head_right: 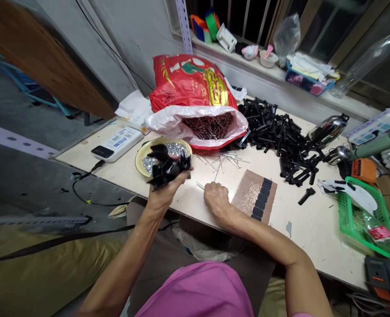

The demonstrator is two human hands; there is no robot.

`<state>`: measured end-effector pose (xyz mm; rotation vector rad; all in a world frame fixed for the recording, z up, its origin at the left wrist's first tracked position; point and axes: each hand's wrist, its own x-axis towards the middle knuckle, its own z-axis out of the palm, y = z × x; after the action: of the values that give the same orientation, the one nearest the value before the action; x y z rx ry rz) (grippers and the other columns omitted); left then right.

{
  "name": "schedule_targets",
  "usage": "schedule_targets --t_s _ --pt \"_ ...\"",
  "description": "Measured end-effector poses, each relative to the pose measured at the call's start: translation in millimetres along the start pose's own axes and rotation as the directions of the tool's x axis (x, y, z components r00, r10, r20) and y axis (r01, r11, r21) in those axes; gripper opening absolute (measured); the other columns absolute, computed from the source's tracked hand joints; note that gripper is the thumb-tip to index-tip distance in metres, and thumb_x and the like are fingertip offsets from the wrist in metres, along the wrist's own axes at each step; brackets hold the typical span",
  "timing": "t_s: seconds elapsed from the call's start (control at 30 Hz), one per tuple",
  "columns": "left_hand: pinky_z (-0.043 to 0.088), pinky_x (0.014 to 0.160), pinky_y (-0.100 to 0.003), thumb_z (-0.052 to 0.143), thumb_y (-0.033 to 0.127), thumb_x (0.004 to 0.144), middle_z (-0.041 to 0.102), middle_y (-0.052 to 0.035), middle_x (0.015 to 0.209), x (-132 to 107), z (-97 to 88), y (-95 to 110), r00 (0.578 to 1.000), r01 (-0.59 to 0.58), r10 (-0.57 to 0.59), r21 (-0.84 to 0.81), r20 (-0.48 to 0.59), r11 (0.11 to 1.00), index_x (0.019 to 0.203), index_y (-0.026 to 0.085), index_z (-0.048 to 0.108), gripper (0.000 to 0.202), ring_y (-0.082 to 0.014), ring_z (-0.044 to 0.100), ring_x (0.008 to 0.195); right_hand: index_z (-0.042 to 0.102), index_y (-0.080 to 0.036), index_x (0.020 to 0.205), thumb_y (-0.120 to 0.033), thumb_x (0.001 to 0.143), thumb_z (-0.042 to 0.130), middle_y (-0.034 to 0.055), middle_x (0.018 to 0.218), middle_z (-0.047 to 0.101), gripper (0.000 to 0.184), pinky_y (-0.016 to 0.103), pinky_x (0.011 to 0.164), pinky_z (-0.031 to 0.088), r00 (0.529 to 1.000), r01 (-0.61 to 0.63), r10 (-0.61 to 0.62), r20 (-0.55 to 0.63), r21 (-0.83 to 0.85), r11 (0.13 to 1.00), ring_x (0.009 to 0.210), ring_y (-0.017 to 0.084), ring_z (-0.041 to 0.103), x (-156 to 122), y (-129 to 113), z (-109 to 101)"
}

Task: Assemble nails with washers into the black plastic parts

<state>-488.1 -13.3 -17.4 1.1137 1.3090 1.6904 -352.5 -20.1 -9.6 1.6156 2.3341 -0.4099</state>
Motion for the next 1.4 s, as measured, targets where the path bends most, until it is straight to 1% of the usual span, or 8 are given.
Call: schedule_targets --t_s 0.1,0.23,0.4,0.8,0.97,1.1,1.3,1.4 --pt "0.052 0.088 -0.039 0.073 0.034 0.063 0.067 -0.0039 0.094 -6.4 5.5 -14.8 0.995 0.099 -0.098 -0.049 0.030 0.994 0.096 0.021 0.057 0.039 -0.0197 0.067 0.087 0.060 -0.011 0.101 -0.010 0.092 0.038 0.0110 0.087 0.066 0.024 0.030 0.066 0.049 0.949 -0.079 0.126 -0.290 0.171 0.982 0.076 0.019 0.062 -12.6 46.2 -23.0" --pt "0.050 0.089 -0.038 0.072 0.032 0.063 0.067 -0.0034 0.094 -11.9 20.0 -25.9 0.987 0.090 -0.091 0.011 0.130 0.996 0.096 0.020 0.058 0.038 -0.0196 0.066 0.090 0.062 -0.016 0.095 -0.020 0.094 0.045 0.0060 0.086 0.060 0.017 0.027 0.070 0.046 0.653 0.256 -0.015 -0.757 0.201 0.946 0.079 0.015 0.057 -33.8 82.9 -66.5" --pt "0.051 0.085 -0.036 0.067 0.031 0.065 0.069 -0.0042 0.093 -17.9 33.9 -23.9 0.965 0.045 -0.074 0.121 0.252 0.992 0.094 0.019 0.060 0.032 -0.0204 0.066 0.088 0.066 -0.022 0.085 -0.027 0.094 0.049 0.0024 0.083 0.052 0.020 0.024 0.062 0.037 0.528 0.344 -0.298 -0.795 -0.121 0.931 0.076 0.014 0.047 -38.9 79.2 -92.5" --pt "0.050 0.071 -0.031 0.064 0.032 0.065 0.068 -0.0001 0.083 -23.6 42.0 -30.7 0.934 0.036 -0.107 0.208 0.341 0.977 0.094 0.020 0.058 0.032 -0.0178 0.063 0.074 0.067 -0.020 0.078 -0.021 0.092 0.052 0.0052 0.085 0.055 0.021 0.034 0.070 0.025 0.694 0.320 -0.553 -0.461 -0.491 0.811 0.083 0.019 0.039 -31.6 56.7 -100.1" --pt "0.049 0.065 -0.030 0.067 0.033 0.062 0.064 0.0028 0.073 -21.5 42.9 -31.9 0.944 0.067 -0.130 0.210 0.302 0.975 0.089 0.020 0.057 0.031 -0.0164 0.060 0.068 0.067 -0.017 0.080 -0.024 0.091 0.055 0.0057 0.088 0.057 0.017 0.033 0.072 0.033 0.776 0.414 -0.508 -0.374 -0.305 0.858 0.086 0.018 0.045 -19.2 53.6 -95.3" --pt "0.051 0.076 -0.033 0.070 0.036 0.063 0.066 -0.0018 0.087 -17.1 37.2 -27.1 0.961 0.162 -0.170 0.056 0.216 0.985 0.090 0.019 0.058 0.035 -0.0184 0.063 0.080 0.061 -0.018 0.108 -0.038 0.091 0.055 0.0073 0.105 0.058 0.027 0.029 0.072 0.041 0.701 0.532 -0.424 -0.574 0.024 0.847 0.085 0.016 0.051 -0.4 82.9 -92.9" --pt "0.049 0.088 -0.036 0.073 0.038 0.064 0.067 -0.0056 0.094 -14.1 29.2 -29.9 0.973 0.197 -0.194 -0.015 0.122 0.980 0.092 0.018 0.061 0.037 -0.0200 0.064 0.090 0.067 -0.012 0.087 -0.022 0.094 0.048 0.0091 0.090 0.067 0.022 0.027 0.072 0.044 0.974 0.107 -0.095 -0.206 0.045 0.993 0.083 0.017 0.061 34.1 85.0 -53.0" --pt "0.050 0.088 -0.036 0.074 0.037 0.064 0.067 -0.0052 0.094 -13.3 31.9 -33.3 0.975 0.169 -0.168 0.005 0.146 0.986 0.094 0.019 0.061 0.037 -0.0196 0.064 0.090 0.067 -0.010 0.100 -0.022 0.093 0.046 0.0152 0.106 0.067 0.024 0.029 0.073 0.046 0.991 -0.119 0.118 -0.067 -0.004 0.993 0.092 0.021 0.064 45.8 59.6 -28.7"
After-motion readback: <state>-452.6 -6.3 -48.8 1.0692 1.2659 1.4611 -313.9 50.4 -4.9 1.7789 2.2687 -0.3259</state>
